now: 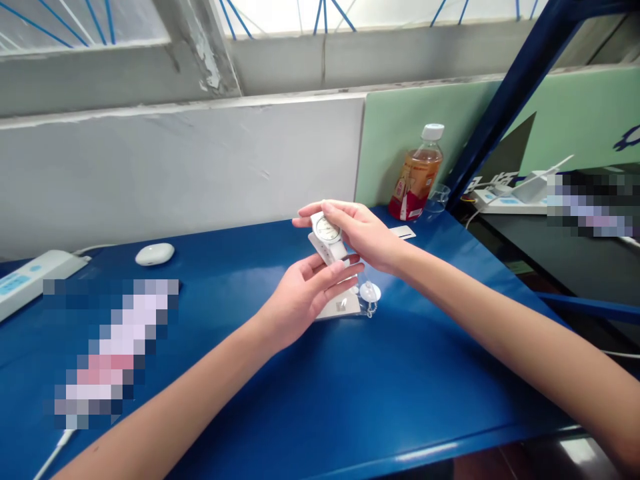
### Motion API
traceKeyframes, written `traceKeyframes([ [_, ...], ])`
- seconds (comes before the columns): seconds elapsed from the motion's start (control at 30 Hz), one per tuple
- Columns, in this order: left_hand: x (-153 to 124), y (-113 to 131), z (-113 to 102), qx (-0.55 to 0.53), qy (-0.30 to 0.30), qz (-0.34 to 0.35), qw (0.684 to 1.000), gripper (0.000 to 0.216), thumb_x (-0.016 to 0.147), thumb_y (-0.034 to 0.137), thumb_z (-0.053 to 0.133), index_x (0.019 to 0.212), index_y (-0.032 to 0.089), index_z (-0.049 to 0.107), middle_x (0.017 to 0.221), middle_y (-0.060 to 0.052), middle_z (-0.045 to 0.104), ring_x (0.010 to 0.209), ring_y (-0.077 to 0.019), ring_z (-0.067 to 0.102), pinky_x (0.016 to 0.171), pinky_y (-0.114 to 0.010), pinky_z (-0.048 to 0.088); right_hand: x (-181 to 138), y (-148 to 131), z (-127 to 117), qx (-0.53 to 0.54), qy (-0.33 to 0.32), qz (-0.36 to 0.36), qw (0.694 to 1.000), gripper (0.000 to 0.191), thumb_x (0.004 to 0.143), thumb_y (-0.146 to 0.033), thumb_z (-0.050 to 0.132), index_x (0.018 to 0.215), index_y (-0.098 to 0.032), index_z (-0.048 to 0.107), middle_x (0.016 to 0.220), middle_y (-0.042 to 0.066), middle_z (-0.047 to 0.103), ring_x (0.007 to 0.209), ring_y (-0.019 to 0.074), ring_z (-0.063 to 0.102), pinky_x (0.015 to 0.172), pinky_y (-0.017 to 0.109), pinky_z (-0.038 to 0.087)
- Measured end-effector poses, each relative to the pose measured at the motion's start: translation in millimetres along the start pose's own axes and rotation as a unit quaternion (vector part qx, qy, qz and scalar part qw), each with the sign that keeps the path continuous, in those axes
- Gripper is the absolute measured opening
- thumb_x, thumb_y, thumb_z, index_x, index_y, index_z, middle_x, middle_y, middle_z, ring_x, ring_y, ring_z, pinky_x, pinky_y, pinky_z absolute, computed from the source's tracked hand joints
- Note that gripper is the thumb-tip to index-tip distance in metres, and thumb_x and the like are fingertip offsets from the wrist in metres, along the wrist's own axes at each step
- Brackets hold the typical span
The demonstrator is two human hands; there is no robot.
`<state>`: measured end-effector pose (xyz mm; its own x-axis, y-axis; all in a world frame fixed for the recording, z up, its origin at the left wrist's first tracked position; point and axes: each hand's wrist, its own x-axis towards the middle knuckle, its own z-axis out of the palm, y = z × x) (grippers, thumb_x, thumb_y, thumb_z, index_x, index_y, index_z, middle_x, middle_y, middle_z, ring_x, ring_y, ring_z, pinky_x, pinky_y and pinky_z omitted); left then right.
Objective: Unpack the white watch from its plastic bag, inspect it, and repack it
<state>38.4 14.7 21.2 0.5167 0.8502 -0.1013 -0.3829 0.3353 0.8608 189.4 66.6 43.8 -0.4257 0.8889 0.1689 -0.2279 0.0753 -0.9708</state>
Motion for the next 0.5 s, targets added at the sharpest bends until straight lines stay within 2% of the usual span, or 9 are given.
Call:
traceKeyframes([
  [0.1, -0.5, -2.1, 0.9, 0.032, 0.030, -0.005, 0.999, 0.029, 0.085, 0.025, 0.078, 0.110, 0.011, 0.070, 0.106, -0.012, 0.074, 0.099, -0.0239, 0.071, 0.099, -0.040, 0.051, -0.7, 1.1, -0.6, -0.009, -0.026, 0.032, 0.999, 0.029, 0.101, -0.035, 0.048, 0.104, -0.021, 0.074, 0.114, 0.006, 0.075, 0.059, 0.0082, 0.059, 0.046, 0.018, 0.046],
  [0.2, -0.8, -4.6, 1.6, 0.037, 0.040, -0.011, 0.998, 0.029, 0.086, 0.033, 0.076, 0.102, 0.010, 0.070, 0.091, -0.010, 0.074, 0.082, -0.0201, 0.072, 0.087, -0.038, 0.056, 0.6, 2.1, -1.0, 0.066, -0.032, 0.087, 0.994, 0.029, 0.101, -0.029, 0.046, 0.103, -0.017, 0.073, 0.114, 0.009, 0.074, 0.085, 0.0150, 0.070, 0.062, 0.021, 0.057],
  [0.27, -0.9, -6.6, 1.3, 0.040, 0.028, -0.021, 0.999, 0.030, 0.088, 0.036, 0.074, 0.102, 0.009, 0.070, 0.090, -0.011, 0.074, 0.082, -0.0207, 0.072, 0.085, -0.037, 0.057, 2.0, 2.5, -2.1, 0.136, -0.031, 0.121, 0.983, 0.035, 0.103, -0.029, 0.041, 0.102, -0.015, 0.072, 0.114, 0.011, 0.074, 0.095, 0.0178, 0.071, 0.075, 0.025, 0.059],
  [0.37, -1.9, -9.0, 0.9, 0.060, 0.001, -0.045, 0.997, 0.033, 0.090, 0.038, 0.072, 0.105, 0.008, 0.070, 0.096, -0.015, 0.076, 0.091, -0.0253, 0.074, 0.089, -0.039, 0.056, 3.5, 2.9, -4.5, 0.223, -0.047, 0.148, 0.962, 0.047, 0.105, -0.035, 0.030, 0.107, -0.010, 0.070, 0.115, 0.015, 0.074, 0.098, 0.0196, 0.072, 0.089, 0.031, 0.057],
  [0.5, -5.8, -8.3, 3.3, 0.107, -0.053, -0.076, 0.990, 0.039, 0.091, 0.041, 0.070, 0.111, 0.007, 0.070, 0.111, -0.020, 0.074, 0.105, -0.0320, 0.072, 0.094, -0.044, 0.055, 2.8, 3.2, -7.9, 0.269, -0.105, 0.160, 0.944, 0.061, 0.105, -0.047, 0.021, 0.116, -0.008, 0.066, 0.115, 0.018, 0.074, 0.108, 0.0235, 0.070, 0.101, 0.038, 0.051],
])
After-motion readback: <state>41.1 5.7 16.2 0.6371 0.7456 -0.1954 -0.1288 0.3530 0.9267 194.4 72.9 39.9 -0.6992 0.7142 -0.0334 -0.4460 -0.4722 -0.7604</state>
